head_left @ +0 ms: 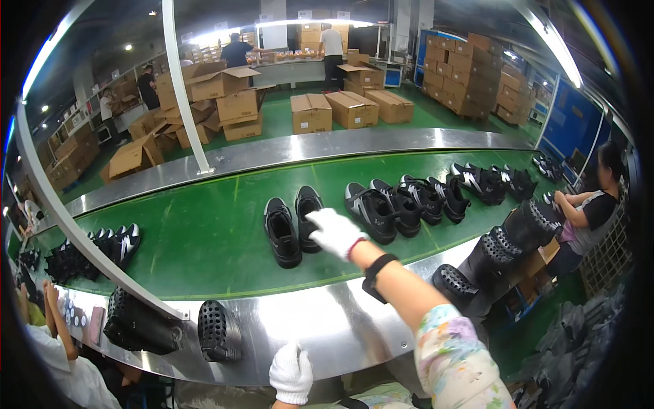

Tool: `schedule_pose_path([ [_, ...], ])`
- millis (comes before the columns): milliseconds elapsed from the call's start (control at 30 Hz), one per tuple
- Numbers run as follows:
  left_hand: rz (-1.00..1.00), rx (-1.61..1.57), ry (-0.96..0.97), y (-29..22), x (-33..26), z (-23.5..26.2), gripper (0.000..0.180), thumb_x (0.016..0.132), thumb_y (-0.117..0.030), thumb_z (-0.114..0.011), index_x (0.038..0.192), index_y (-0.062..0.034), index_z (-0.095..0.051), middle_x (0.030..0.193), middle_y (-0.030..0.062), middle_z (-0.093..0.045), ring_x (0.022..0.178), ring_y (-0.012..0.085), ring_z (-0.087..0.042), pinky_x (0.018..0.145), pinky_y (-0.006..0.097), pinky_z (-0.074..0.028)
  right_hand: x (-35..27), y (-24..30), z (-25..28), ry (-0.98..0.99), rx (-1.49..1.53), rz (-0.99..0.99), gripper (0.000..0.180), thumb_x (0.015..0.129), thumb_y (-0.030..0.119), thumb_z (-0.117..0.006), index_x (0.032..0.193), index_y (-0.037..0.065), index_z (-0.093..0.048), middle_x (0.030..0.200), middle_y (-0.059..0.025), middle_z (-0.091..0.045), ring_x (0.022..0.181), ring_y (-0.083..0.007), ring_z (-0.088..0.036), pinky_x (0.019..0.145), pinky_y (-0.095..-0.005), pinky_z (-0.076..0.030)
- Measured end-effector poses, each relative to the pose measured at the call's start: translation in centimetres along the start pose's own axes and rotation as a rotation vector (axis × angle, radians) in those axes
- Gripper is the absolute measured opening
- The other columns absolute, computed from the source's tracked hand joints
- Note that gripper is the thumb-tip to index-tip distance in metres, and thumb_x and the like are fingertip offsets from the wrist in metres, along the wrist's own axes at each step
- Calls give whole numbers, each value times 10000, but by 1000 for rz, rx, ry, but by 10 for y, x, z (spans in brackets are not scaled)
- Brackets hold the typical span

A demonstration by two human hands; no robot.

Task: Assembling shoe parts on a conveyor belt, specifically placing soles/components into the shoes.

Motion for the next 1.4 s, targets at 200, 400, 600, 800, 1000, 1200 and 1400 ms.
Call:
schedule_pose_path([
  [200,-85,49,-54,-15,4,18,207,905,-139,-691,1078,-31,-724,1006,164,-729,915,347,-694,824,422,-557,-57,-117,111,43,-305,-442,626,841,287,-676,1417,156,-469,1210,-251,-625,1067,-442,-636,930,-500,-522],
  [400,-87,46,-14,-14,4,14,219,923,-152,-678,1099,-25,-712,1010,171,-724,902,345,-691,815,425,-558,-71,-183,82,178,-147,-468,859,770,398,-795,1518,256,-397,1369,-286,-501,1260,-427,-542,1066,-443,-466],
  [600,19,52,59,-15,12,10,108,806,-84,-658,893,-75,-595,783,126,-606,739,353,-610,625,466,-492,-44,-113,48,193,-345,-422,356,855,382,-697,1089,115,-707,1157,-289,-627,1036,-437,-649,917,-467,-541],
  [800,-3,-93,12,-3,13,1,214,870,-151,-647,1039,-21,-635,862,156,-646,815,378,-622,729,474,-509,-103,15,58,337,-250,-231,323,903,348,-624,1005,51,-697,946,-245,-714,922,-414,-695,838,-498,-553],
  [1000,137,-241,110,-24,31,-17,506,964,-292,-620,1365,4,-532,1195,249,-614,1065,399,-614,947,474,-493,-209,105,62,520,-116,-105,352,917,406,-623,1066,88,-646,1005,-197,-649,850,-447,-673,756,-504,-559],
  [1200,257,-300,194,-29,33,-16,447,961,-318,-615,1263,11,-613,1170,229,-640,1126,406,-591,1011,452,-463,-252,82,118,154,4,-56,226,901,267,-652,1015,72,-657,839,-175,-646,818,-372,-670,721,-439,-554],
  [1400,-235,-215,-106,-97,30,58,214,816,-62,-731,1022,-28,-687,1029,152,-677,938,331,-649,852,405,-516,-320,-67,213,-93,-274,-361,231,788,101,-716,1015,123,-683,989,-127,-634,948,-339,-646,829,-422,-537],
])
Point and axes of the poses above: each hand's wrist, its own x-axis towards the middle knuckle, its own z-axis out of the back of the hand, y = z × x, the point moved 7 cm from there along x, towards the middle knuckle
